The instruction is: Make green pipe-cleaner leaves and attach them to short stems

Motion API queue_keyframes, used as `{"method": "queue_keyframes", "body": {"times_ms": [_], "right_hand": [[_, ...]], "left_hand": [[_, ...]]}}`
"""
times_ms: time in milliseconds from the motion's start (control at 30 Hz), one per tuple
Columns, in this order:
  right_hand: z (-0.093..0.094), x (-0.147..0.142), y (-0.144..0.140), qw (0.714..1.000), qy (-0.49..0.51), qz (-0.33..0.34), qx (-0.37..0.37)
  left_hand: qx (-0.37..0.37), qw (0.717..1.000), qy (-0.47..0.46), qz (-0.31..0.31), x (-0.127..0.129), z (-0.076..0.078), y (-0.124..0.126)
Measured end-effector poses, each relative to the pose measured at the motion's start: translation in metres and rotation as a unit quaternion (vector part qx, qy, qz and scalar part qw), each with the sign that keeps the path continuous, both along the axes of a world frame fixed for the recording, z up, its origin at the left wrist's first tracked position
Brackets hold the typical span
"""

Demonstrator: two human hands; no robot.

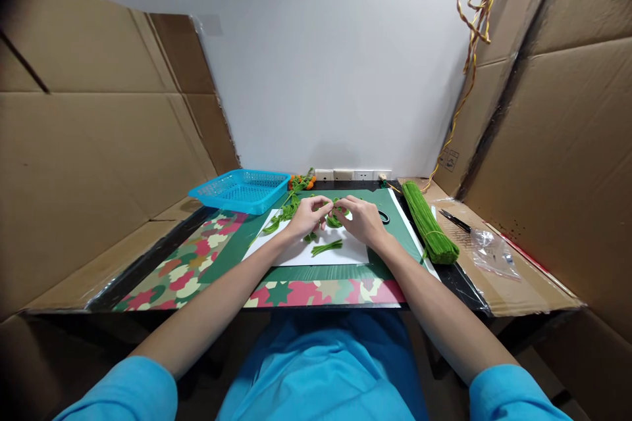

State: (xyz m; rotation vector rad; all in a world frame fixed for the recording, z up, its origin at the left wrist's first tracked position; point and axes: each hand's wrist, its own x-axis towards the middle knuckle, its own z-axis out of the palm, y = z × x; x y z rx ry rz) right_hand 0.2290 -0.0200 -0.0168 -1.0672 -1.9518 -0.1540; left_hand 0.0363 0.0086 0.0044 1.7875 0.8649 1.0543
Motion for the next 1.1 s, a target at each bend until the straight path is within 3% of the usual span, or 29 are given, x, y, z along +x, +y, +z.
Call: {"method": "queue_keyframes", "body": {"times_ms": [333,800,1100], "right_hand": [[-0.0036,0.0035,0.0041,0.998,0.053,-0.015,0.034],[-0.0056,0.0040,0.0047,0.999,0.028,0.016,0.018],[-0.0039,0.0061,0.0026,0.998,0.049,0.000,0.033]], "left_hand": [[-0.040,0.999,-0.010,0.011,0.0053,0.0023,-0.0049],[-0.044,0.999,-0.023,-0.001,0.0057,-0.0022,-0.0031],[-0.128,0.987,-0.091,-0.013,0.0043,0.0055,-0.0063]]}}
